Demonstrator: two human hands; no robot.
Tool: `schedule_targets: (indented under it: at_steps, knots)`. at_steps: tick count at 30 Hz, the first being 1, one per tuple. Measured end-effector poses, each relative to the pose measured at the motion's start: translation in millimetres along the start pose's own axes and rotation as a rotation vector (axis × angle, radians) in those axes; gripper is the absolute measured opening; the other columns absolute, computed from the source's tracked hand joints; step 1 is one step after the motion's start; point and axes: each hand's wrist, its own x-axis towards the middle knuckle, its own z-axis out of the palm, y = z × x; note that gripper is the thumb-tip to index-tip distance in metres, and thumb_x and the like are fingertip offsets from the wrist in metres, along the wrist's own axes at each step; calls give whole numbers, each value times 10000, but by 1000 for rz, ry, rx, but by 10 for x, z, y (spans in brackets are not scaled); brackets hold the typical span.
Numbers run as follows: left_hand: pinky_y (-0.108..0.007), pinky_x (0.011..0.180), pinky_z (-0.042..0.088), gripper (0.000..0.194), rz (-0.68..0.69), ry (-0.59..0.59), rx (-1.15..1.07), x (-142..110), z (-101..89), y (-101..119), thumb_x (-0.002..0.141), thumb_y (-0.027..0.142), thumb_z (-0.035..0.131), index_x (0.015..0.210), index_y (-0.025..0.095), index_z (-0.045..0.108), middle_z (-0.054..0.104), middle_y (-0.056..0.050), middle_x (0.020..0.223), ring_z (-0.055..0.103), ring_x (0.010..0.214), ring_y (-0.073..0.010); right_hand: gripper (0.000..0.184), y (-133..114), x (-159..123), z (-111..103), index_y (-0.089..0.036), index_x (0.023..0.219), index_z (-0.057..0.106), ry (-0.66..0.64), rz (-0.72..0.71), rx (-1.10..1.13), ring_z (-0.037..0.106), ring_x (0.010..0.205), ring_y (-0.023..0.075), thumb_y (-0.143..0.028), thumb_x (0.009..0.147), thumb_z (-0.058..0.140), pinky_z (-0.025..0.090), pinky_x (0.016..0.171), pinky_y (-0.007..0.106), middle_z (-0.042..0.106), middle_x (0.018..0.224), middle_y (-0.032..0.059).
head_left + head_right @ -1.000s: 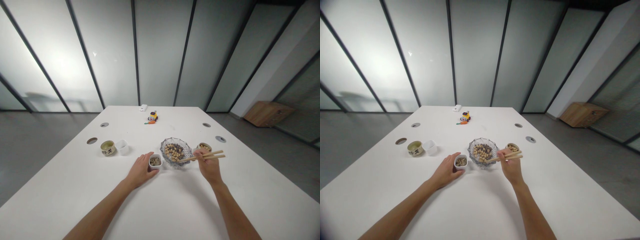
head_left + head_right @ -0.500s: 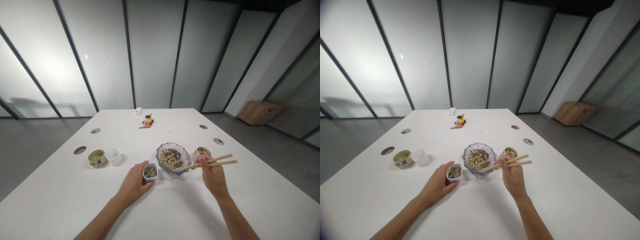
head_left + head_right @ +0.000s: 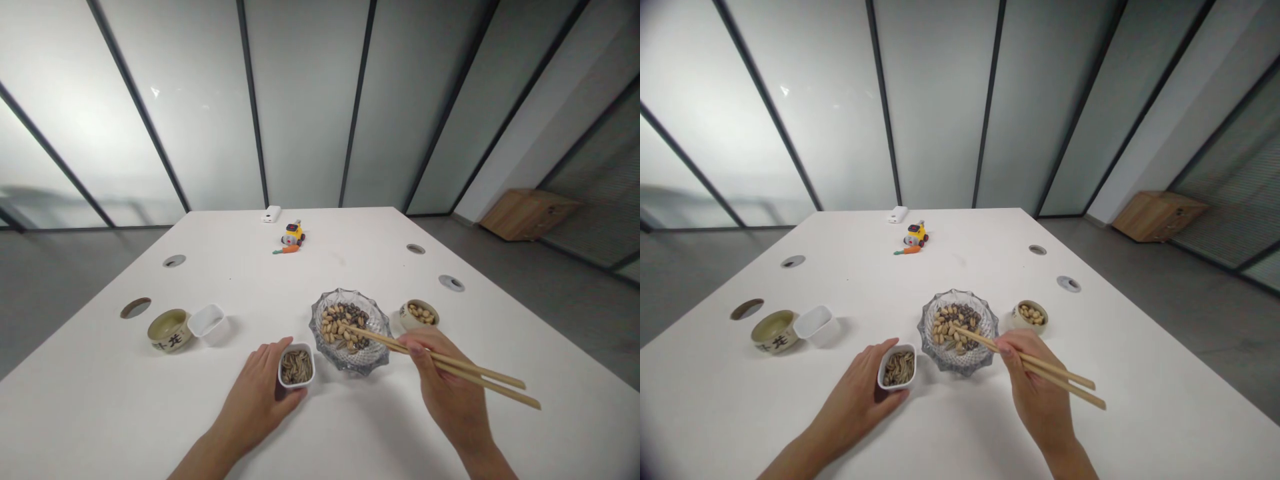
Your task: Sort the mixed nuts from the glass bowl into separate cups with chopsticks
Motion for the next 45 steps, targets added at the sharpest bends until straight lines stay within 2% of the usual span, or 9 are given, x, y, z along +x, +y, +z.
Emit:
schedule_targets:
  at_steps: [10,16,24,28,31,36,40,42,45]
  knots:
    - [-583,1071,571,751,23,18,21,-74,78,-128,825,301,836,1503,319,515,718,-127,1410,686,1261,-398,307,-62,-12,83,-285,842,810,-132,31,-7,767,690,209,-457,1043,655,638,613,289,793,785,36]
    - [-571,1053,575,734,56,30,40,-55,46,-63,833,252,821,1501,275,516,727,-137,1375,700,1226,-381,238,-39,-25,97,-291,861,784,-170,-52,81,786,749,167,-447,1024,710,642,671,228,799,821,-1]
    - [-528,1023,574,685,53,38,36,-13,4,14,842,263,816,1472,246,548,742,-124,1305,707,1172,-361,151,-8,-104,159,-295,910,809,-260,-75,86,785,774,166,-367,1018,730,631,689,230,797,881,6]
    - [-556,1063,543,678,29,10,30,-2,-16,34,870,280,801,1489,218,530,723,-144,1343,687,1209,-370,165,17,-110,174,-291,895,816,-225,-101,78,774,780,169,-355,1020,729,624,711,247,796,870,10]
    - [-563,1086,525,676,18,-11,20,8,-29,45,893,308,793,1502,203,519,712,-159,1351,671,1237,-375,206,19,-89,166,-286,881,821,-145,-120,82,762,781,180,-388,1026,718,620,712,270,798,862,22]
    - [-553,1104,514,690,9,-10,13,18,-43,63,888,305,804,1507,200,520,705,-160,1366,658,1266,-376,246,-32,-109,210,-277,885,834,4,-32,205,750,797,197,-392,1044,687,625,706,299,791,862,41]
    - [-543,1104,515,698,13,-6,17,22,-40,70,881,307,806,1511,198,525,712,-157,1354,662,1257,-374,253,-142,-161,266,-279,859,813,-29,-21,373,745,776,189,-396,1045,687,624,682,288,771,827,23]
    - [-544,1105,514,701,16,0,19,20,-33,66,876,310,805,1511,198,529,713,-159,1353,665,1252,-375,262,-181,-154,242,-277,841,795,-37,-50,356,739,767,177,-399,1047,686,613,689,272,766,808,13]
    - [-549,1105,512,697,17,14,16,16,-25,57,869,313,805,1503,202,540,718,-158,1341,673,1241,-377,289,-161,-88,141,-272,832,764,39,-100,270,735,773,164,-406,1065,657,605,732,265,761,803,4]
